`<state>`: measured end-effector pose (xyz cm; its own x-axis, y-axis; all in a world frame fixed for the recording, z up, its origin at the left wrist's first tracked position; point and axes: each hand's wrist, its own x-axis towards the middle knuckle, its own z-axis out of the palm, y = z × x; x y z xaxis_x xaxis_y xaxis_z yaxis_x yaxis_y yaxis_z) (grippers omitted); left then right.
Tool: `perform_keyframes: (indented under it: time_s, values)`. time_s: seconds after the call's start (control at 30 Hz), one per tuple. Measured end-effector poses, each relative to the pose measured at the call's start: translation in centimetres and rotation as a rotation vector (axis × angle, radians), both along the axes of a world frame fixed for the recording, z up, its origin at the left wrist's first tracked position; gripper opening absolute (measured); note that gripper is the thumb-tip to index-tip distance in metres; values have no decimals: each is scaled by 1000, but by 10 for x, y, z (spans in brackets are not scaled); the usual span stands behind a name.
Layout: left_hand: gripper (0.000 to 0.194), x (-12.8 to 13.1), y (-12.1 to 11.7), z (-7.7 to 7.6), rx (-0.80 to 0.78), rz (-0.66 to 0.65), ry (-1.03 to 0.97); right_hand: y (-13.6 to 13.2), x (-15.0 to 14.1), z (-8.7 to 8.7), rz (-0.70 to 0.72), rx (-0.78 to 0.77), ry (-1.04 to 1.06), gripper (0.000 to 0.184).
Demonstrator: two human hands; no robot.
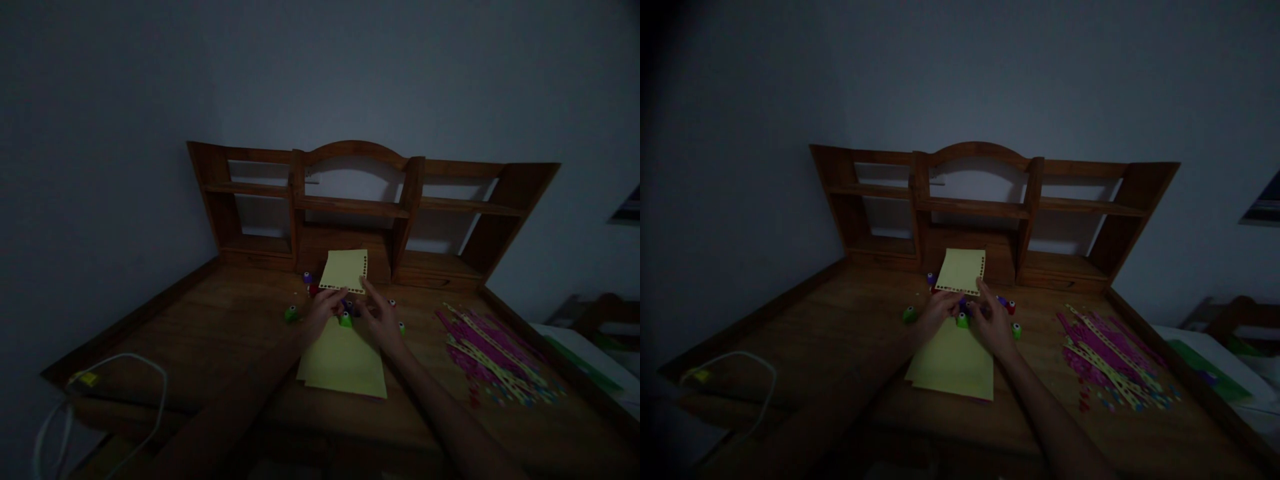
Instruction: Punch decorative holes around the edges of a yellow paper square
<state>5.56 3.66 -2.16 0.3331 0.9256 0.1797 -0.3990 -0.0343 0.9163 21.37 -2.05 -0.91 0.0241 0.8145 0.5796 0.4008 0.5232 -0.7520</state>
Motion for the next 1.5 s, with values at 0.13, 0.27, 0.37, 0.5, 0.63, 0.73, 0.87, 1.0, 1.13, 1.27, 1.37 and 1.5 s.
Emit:
perform_keyframes:
  time_s: [0.13, 0.27, 0.37, 0.5, 0.63, 0.73, 0.87, 1.0, 1.13, 1.27, 1.37, 1.5]
  values:
    - [41, 0, 0, 5, -127, -26, -106, 0, 0, 2, -29, 5, 22, 55]
    - [47, -2, 4, 7, -195, -62, -146, 0, 0, 2, -37, 20, 15, 53]
    - [48, -3, 4, 8, -188, -46, -172, -1, 1, 3, -59, 51, 9, 55]
    - [54, -4, 1, 9, -148, 49, -231, -4, 1, 8, -93, 104, -1, 59]
    - [61, -8, 2, 8, -146, 75, -253, -6, -1, 12, -118, 98, 34, 66]
    - [52, -8, 2, 8, -119, 73, -213, -6, -2, 13, -117, 87, 55, 71]
    - [36, -6, -10, 16, 22, 17, -66, -7, -3, 13, -101, 102, 15, 75]
    - [18, 0, -29, 31, 217, 71, 43, -9, -4, 13, -70, 103, -44, 77]
    - [26, 5, -41, 43, 338, 132, 71, -11, -6, 13, -32, 129, -117, 75]
    - [43, 6, -40, 42, 352, 139, 59, -14, -7, 15, 8, 156, -191, 71]
    - [46, 4, -33, 35, 331, 144, 67, -15, -8, 17, 36, 159, -213, 70]
    - [38, -1, -19, 22, 151, 114, -1, -14, -9, 16, -4, 168, -195, 76]
